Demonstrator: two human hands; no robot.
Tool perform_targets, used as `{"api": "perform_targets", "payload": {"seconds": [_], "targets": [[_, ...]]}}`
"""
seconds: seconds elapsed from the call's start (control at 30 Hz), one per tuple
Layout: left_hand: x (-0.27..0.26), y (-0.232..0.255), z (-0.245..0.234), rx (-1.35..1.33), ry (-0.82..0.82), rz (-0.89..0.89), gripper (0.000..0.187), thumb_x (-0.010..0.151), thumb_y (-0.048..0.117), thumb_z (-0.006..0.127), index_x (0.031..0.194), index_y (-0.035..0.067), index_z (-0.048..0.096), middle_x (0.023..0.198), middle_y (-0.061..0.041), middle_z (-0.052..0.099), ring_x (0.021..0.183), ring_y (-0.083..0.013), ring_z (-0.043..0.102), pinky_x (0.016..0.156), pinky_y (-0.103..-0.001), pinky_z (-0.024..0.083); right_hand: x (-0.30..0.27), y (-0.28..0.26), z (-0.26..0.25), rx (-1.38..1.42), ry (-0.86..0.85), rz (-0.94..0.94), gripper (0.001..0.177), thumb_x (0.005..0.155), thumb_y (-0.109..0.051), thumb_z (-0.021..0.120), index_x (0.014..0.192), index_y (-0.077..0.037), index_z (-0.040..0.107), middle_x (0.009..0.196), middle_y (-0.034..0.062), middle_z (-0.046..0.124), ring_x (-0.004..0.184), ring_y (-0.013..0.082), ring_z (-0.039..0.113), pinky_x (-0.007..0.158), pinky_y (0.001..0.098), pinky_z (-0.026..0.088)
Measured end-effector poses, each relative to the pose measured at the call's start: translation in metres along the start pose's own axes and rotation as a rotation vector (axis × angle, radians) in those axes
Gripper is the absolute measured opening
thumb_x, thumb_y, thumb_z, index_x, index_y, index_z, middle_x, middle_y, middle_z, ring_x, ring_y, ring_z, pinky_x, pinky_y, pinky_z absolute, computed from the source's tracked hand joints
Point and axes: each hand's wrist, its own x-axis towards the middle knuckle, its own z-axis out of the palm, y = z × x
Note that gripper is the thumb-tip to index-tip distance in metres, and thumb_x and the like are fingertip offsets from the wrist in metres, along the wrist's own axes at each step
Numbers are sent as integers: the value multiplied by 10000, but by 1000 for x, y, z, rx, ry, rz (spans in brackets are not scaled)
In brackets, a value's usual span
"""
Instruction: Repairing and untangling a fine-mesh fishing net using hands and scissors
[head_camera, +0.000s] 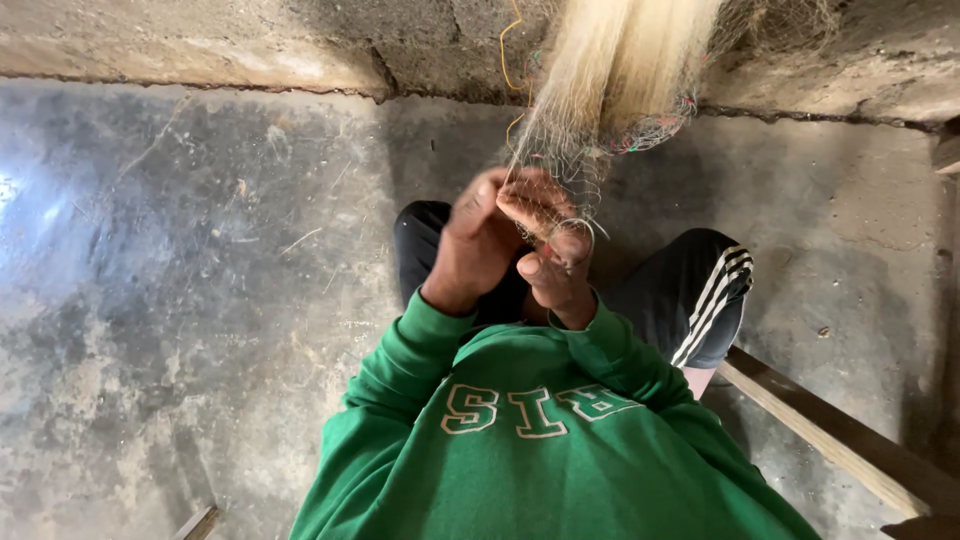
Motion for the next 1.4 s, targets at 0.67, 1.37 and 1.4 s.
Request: {"api": "perform_targets", "payload": {"seconds": [0.67, 1.37, 1.4], "targets": [[-4, 75, -5, -24, 212, 321, 220, 932, 267, 415, 974, 86, 532, 461, -62, 462, 425, -183, 534, 476, -282, 494, -4, 46, -69, 1456, 107, 468, 467, 923, -417, 273, 1105, -90, 554, 988, 127, 569, 1001, 324, 552, 974, 521, 390], [-13, 88, -8, -209, 89, 134, 257, 935, 331, 415, 1035, 148, 566, 480, -27, 391, 542, -176, 516, 397, -212, 492, -6, -4, -70, 1338, -28, 381, 314, 958, -245, 312, 1226, -135, 434, 942, 80, 436, 935, 271, 473, 750, 428, 490], [-14, 89, -7, -210, 93, 141, 257, 935, 331, 415, 1035, 148, 566, 480, -27, 391, 542, -176, 516, 397, -212, 492, -7, -5, -74, 1341, -34, 386, 314, 958, -245, 312, 1226, -135, 434, 942, 80, 436, 935, 271, 473, 750, 428, 490]]}}
